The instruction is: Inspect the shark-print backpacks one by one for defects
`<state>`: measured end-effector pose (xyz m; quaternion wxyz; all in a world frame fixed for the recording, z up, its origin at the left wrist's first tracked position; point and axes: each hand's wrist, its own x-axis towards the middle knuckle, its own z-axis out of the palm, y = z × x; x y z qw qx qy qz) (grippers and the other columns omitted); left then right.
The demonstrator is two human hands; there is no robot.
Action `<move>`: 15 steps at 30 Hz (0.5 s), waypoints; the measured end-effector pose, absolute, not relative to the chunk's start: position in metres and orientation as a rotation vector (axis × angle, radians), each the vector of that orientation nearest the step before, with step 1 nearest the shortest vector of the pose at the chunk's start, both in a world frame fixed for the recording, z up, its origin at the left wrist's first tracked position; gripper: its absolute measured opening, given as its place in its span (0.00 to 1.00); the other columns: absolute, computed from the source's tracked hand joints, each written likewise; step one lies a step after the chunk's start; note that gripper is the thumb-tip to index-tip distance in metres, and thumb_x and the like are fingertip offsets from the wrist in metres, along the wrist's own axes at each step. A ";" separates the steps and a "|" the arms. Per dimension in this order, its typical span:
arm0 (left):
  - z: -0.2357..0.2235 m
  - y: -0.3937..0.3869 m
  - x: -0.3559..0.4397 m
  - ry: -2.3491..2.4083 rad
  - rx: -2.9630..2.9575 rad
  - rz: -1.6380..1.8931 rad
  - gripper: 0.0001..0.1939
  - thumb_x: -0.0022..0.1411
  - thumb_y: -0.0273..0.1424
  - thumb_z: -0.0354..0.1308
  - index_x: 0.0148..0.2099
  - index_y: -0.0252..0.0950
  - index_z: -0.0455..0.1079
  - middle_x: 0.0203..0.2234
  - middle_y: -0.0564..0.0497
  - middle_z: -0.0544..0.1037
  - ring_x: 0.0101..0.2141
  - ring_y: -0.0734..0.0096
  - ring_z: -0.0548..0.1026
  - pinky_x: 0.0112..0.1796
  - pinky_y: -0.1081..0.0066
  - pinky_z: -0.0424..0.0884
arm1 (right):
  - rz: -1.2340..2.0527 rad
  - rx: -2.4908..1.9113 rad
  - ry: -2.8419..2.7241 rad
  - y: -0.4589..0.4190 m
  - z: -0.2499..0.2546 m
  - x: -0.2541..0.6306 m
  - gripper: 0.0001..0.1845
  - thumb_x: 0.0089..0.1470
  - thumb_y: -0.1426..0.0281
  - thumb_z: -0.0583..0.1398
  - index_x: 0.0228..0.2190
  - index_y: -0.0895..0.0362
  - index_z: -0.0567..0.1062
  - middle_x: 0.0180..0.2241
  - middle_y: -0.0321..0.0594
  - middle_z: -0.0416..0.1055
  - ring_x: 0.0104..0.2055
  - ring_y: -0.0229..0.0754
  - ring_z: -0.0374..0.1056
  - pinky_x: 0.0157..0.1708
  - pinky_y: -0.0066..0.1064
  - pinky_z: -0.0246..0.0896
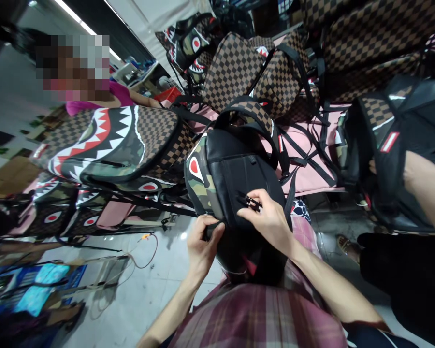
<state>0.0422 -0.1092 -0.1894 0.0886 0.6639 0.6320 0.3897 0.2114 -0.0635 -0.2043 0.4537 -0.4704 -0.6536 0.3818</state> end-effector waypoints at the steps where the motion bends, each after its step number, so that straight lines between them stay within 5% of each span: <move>1: -0.191 -0.109 0.040 1.877 1.915 1.137 0.08 0.58 0.34 0.57 0.29 0.37 0.66 0.25 0.53 0.69 0.30 0.71 0.68 0.33 0.70 0.66 | 1.021 -1.180 -1.587 -0.059 -0.207 0.202 0.16 0.50 0.63 0.63 0.40 0.54 0.69 0.31 0.32 0.73 0.31 0.37 0.69 0.30 0.26 0.59; 3: -0.192 -0.110 0.034 1.835 1.827 1.113 0.09 0.57 0.36 0.58 0.29 0.37 0.67 0.25 0.53 0.70 0.30 0.70 0.69 0.33 0.70 0.66 | 1.082 -1.202 -1.618 -0.047 -0.210 0.183 0.15 0.46 0.62 0.65 0.36 0.53 0.71 0.25 0.30 0.71 0.27 0.37 0.67 0.27 0.26 0.58; 7: -0.180 -0.103 0.009 1.766 1.758 1.214 0.09 0.54 0.35 0.60 0.27 0.37 0.67 0.25 0.52 0.71 0.29 0.70 0.71 0.33 0.71 0.68 | 0.941 -1.220 -1.327 -0.016 -0.213 0.192 0.12 0.55 0.60 0.57 0.28 0.55 0.72 0.24 0.34 0.70 0.28 0.38 0.66 0.27 0.27 0.58; 12: -0.121 -0.056 -0.047 1.674 1.755 1.136 0.12 0.50 0.40 0.64 0.26 0.37 0.70 0.26 0.49 0.75 0.35 0.64 0.74 0.39 0.67 0.70 | 0.563 -1.332 -1.026 0.031 -0.235 0.306 0.22 0.58 0.55 0.52 0.41 0.59 0.72 0.28 0.38 0.68 0.27 0.38 0.62 0.27 0.29 0.58; 15: -0.091 -0.034 -0.069 1.638 1.870 0.858 0.16 0.48 0.44 0.63 0.24 0.36 0.70 0.25 0.50 0.75 0.39 0.61 0.74 0.40 0.63 0.70 | 0.435 -1.645 -1.142 0.065 -0.264 0.357 0.26 0.57 0.55 0.52 0.49 0.60 0.67 0.38 0.46 0.70 0.36 0.45 0.66 0.36 0.35 0.61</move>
